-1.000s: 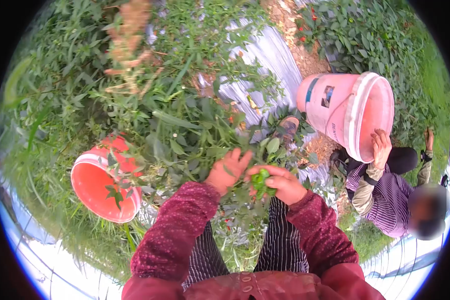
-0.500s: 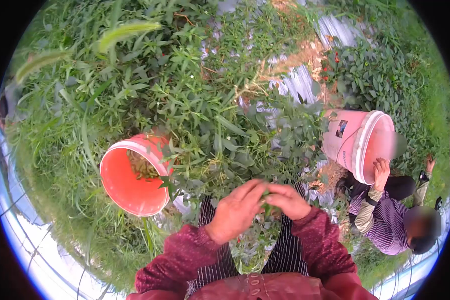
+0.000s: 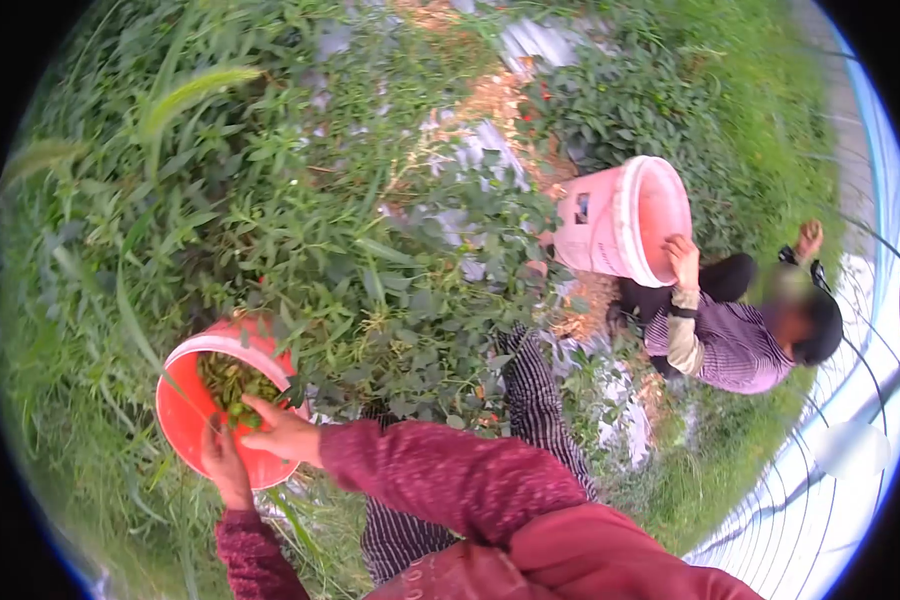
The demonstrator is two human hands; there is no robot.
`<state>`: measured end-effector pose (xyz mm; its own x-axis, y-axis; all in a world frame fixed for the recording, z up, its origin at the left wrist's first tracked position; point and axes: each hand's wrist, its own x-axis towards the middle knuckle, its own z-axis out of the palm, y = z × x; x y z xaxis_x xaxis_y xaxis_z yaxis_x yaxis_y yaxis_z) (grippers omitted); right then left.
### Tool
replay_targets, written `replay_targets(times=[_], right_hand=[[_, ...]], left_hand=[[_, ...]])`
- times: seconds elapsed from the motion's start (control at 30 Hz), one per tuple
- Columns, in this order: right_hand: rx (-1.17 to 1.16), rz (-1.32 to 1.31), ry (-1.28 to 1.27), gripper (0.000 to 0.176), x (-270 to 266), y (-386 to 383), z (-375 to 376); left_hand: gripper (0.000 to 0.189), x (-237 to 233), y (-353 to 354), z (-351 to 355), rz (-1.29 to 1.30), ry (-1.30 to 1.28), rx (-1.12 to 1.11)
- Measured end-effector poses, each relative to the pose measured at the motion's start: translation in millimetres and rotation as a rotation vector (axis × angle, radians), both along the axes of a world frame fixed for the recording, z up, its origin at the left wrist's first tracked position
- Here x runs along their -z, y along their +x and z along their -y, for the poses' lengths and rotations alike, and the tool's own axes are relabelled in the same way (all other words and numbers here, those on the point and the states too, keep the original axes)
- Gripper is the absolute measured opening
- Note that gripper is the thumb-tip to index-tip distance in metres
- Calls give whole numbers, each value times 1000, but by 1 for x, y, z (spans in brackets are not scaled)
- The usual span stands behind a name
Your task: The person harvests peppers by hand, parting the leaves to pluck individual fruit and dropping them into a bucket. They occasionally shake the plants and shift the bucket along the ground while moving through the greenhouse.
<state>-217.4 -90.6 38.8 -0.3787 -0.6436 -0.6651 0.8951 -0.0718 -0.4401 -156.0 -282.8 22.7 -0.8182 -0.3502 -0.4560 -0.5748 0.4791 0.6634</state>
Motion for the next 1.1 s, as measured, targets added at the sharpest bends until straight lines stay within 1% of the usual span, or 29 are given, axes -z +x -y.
replay_targets(times=[0.07, 0.1, 0.13, 0.17, 0.2, 0.23, 0.27, 0.33, 0.4, 0.47, 0.53, 0.6, 0.67, 0.73, 0.77, 0.8, 0.87, 0.93, 1.0, 1.03, 1.1], right_hand=[[-23, -317, 253, 69, 24, 22, 24], [-16, -312, 268, 69, 35, 26, 18], [-45, -294, 155, 63, 43, 28, 9], [-76, -277, 41, 58, 49, 30, 1], [-75, -270, 50, 58, 48, 24, -14], [-223, -240, 87, 51, 43, 10, -38], [-375, -208, 119, 45, 38, 4, -60], [0, 77, 60, 36, 31, 12, -102], [77, 159, 41, 28, 32, 13, -148], [121, 216, 74, 27, 32, 11, -196], [302, 249, 158, 27, 35, 11, -245], [507, 230, 313, 27, 38, 9, -288], [565, 205, 414, 27, 35, 8, -329], [638, 203, 446, 28, 28, 10, -360], [690, 210, 474, 28, 24, 11, -374], [707, 202, 459, 28, 20, 13, -387], [789, 172, 503, 29, 10, 17, -411], [837, 184, 489, 32, 2, 22, -429], [922, 184, 467, 34, -4, 27, -443], [966, 186, 414, 40, -10, 30, -449], [991, 177, 416, 42, -27, 27, -454]], left_hand=[[26, 1, 1, 14, -21, -44, -35], [23, -4, -5, 3, -23, -20, -24], [23, -5, -7, -6, -21, -7, -20], [21, -4, -8, -16, -12, 23, 30], [18, -3, -8, -26, 2, 51, 82], [15, 0, -10, -40, -55, 104, 90], [15, 0, -12, -54, -50, 106, 88], [16, -6, -18, -86, -40, 146, 86], [16, -15, -23, -122, -65, 121, 58], [17, -20, -27, -149, -80, 211, 40], [18, -20, -29, -176, -86, 263, 53], [17, -29, -38, -213, -115, 298, 124], [16, -41, -51, -252, -153, 341, 163], [16, -51, -59, -282, -86, 410, 235], [16, -56, -62, -298, -36, 443, 224], [15, -60, -65, -310, 7, 433, 257], [15, -58, -67, -330, -15, 433, 335], [17, -67, -75, -353, -26, 402, 396], [18, -78, -85, -374, 21, 419, 456], [20, -81, -87, -381, 30, 456, 459], [22, -89, -90, -399, -6, 445, 484]])
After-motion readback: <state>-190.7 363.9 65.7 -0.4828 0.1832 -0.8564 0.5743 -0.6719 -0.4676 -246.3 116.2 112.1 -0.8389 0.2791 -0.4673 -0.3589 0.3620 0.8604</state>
